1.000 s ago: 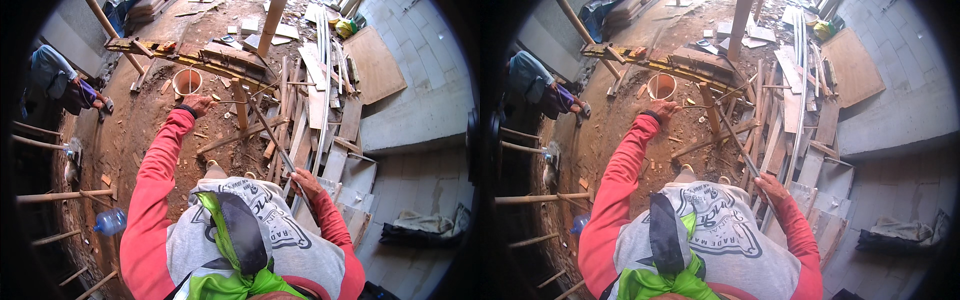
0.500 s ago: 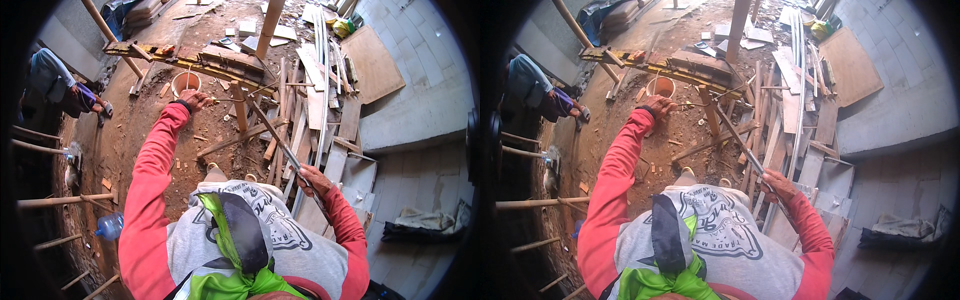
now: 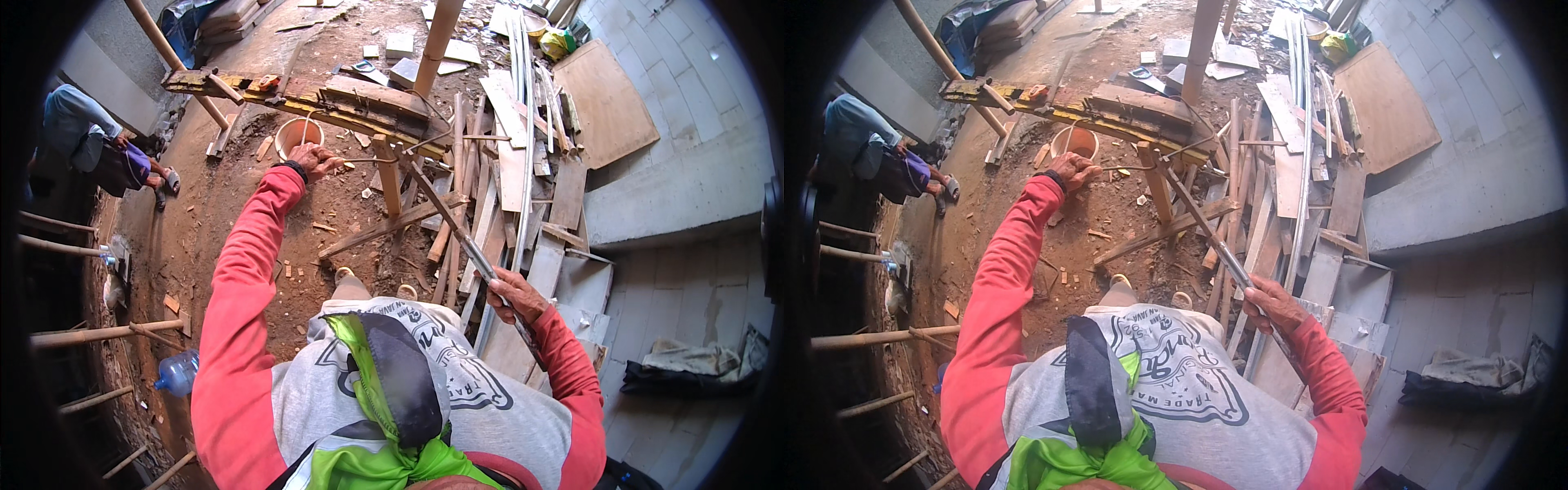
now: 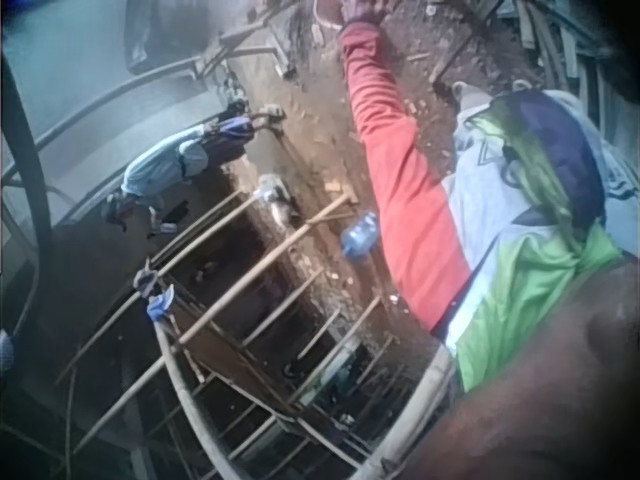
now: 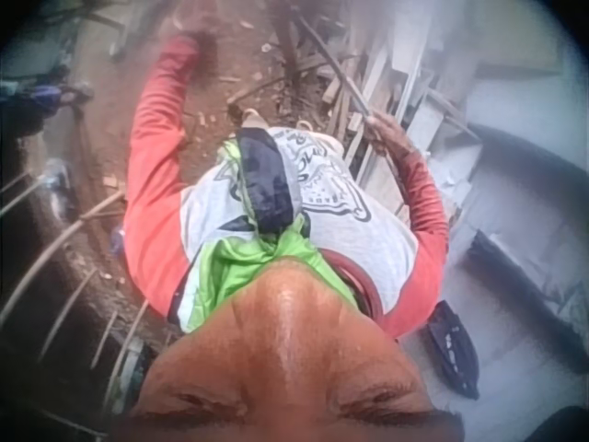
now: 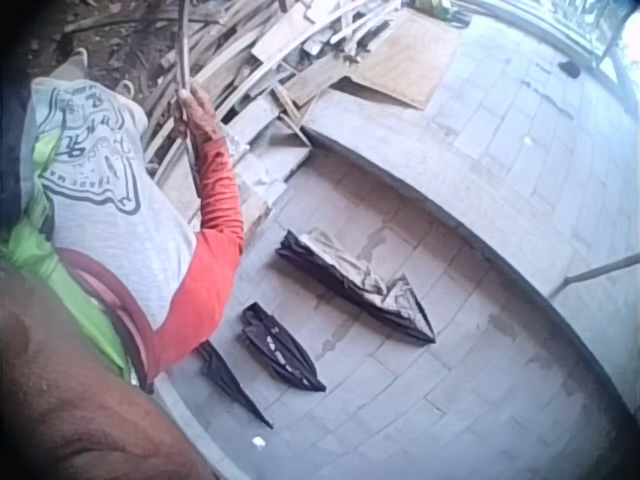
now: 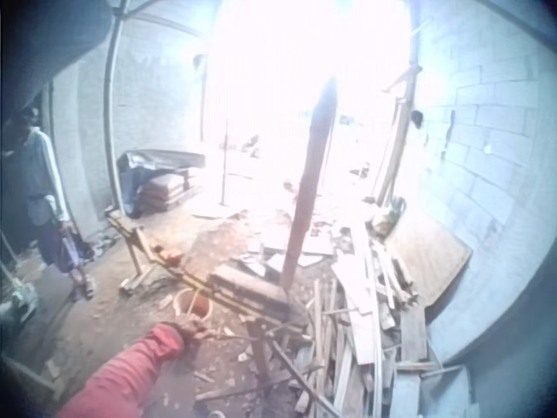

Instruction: The person repeatedly bends thin metal rods using a long metal bar as a lever against a wooden support. The person holds the rod with one hand and applies force with the bar in the other hand to create bends, then repositions the rod for the next bend.

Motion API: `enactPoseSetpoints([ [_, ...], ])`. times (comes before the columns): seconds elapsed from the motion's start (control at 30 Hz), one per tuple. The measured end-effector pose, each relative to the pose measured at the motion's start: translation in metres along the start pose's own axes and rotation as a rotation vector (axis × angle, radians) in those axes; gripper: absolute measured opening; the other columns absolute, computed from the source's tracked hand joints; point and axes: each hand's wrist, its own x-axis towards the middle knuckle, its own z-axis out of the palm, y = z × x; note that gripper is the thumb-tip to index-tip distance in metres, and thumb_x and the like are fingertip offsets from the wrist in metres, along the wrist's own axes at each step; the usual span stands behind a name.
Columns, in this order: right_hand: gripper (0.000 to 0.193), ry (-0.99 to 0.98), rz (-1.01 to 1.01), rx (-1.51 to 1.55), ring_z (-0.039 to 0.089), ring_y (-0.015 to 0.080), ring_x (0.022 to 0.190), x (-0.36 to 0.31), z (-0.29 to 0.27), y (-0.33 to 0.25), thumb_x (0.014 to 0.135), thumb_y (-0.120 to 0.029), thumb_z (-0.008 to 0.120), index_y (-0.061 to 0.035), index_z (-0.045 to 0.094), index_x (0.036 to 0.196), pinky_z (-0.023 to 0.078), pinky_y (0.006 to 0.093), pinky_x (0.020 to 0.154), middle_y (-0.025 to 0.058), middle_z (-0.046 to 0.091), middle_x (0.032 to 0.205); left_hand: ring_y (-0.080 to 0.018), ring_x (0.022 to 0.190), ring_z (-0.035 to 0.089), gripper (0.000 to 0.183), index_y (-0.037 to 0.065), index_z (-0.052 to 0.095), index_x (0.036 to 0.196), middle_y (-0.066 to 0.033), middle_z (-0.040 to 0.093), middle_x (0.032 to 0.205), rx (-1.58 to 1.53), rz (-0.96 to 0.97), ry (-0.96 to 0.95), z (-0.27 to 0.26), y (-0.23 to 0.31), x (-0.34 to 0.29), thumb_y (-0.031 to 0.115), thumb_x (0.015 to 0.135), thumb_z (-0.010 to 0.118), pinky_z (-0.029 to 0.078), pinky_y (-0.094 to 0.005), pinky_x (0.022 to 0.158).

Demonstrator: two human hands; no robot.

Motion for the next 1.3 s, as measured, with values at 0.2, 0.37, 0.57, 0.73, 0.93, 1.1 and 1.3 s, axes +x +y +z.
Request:
enactPoseSetpoints([
  [0.2,0.028,0.031,0.013,0.018,0.042,0.0058,0.044,0.000,0.018,-0.008,0.104,-0.028,0.051,-0.0082,0.049,0.123,0.034,0.0211,0.035,-0.0013,0.047,0.072,-0.0339,0.083,0.068,0.039,0.014,0.076,0.093,-0.0150,0.072,0.084,-0.037,-0.055,-0.044,0.001,0.002,0.001,0.049,0.093,0.059,0.052,-0.0446,0.075],
  [0.37,0.042,0.043,-0.011,0.002,0.040,0.0062,0.042,0.006,0.022,0.001,0.103,-0.034,0.051,-0.0068,0.050,0.134,0.033,0.0209,0.034,-0.0008,0.043,0.067,-0.0329,0.091,0.068,0.045,0.027,0.076,0.104,-0.0117,0.071,0.091,0.015,-0.060,-0.130,0.011,-0.012,0.002,0.062,0.093,0.051,0.053,-0.0446,0.079],
  [0.57,0.042,0.071,-0.015,-0.024,0.040,0.0066,0.041,0.011,0.025,0.002,0.103,-0.032,0.051,-0.0070,0.049,0.136,0.034,0.0214,0.034,-0.0006,0.045,0.067,-0.0329,0.089,0.068,0.049,0.024,0.075,0.102,-0.0111,0.071,0.090,0.036,-0.040,-0.166,0.006,-0.011,0.005,0.064,0.094,0.049,0.053,-0.0446,0.078],
  [0.73,0.034,0.094,-0.023,-0.016,0.042,0.0073,0.041,0.017,0.030,-0.013,0.103,-0.027,0.051,-0.0049,0.048,0.129,0.033,0.0220,0.033,-0.0006,0.047,0.065,-0.0327,0.089,0.068,0.048,0.024,0.076,0.101,-0.0108,0.072,0.090,0.008,-0.011,-0.128,0.012,-0.032,0.004,0.063,0.094,0.050,0.054,-0.0444,0.078],
  [0.93,0.030,0.245,-0.020,0.038,0.041,0.0060,0.041,0.022,0.035,-0.029,0.103,-0.030,0.051,-0.0087,0.052,0.124,0.033,0.0221,0.033,-0.0014,0.047,0.066,-0.0321,0.089,0.069,0.043,0.021,0.077,0.101,-0.0085,0.074,0.093,0.016,-0.014,-0.137,-0.004,-0.027,0.014,0.057,0.094,0.054,0.055,-0.0436,0.077],
  [1.1,0.036,0.285,-0.029,0.005,0.041,0.0060,0.041,0.021,0.013,-0.040,0.103,-0.031,0.051,-0.0081,0.051,0.131,0.034,0.0218,0.034,-0.0013,0.046,0.066,-0.0340,0.069,0.066,0.049,0.008,0.071,0.077,-0.0160,0.067,0.071,-0.115,0.141,0.040,0.000,-0.054,0.022,0.053,0.092,0.059,0.050,-0.0446,0.065],
  [1.3,0.039,0.258,-0.011,0.006,0.037,0.0052,0.040,0.026,-0.045,-0.060,0.104,-0.033,0.051,-0.0089,0.051,0.135,0.031,0.0212,0.034,-0.0020,0.042,0.064,-0.0326,0.081,0.068,0.059,0.009,0.074,0.080,-0.0155,0.071,0.082,-0.016,-0.055,-0.177,-0.006,-0.071,0.038,0.066,0.086,0.060,0.053,-0.0418,0.075],
])
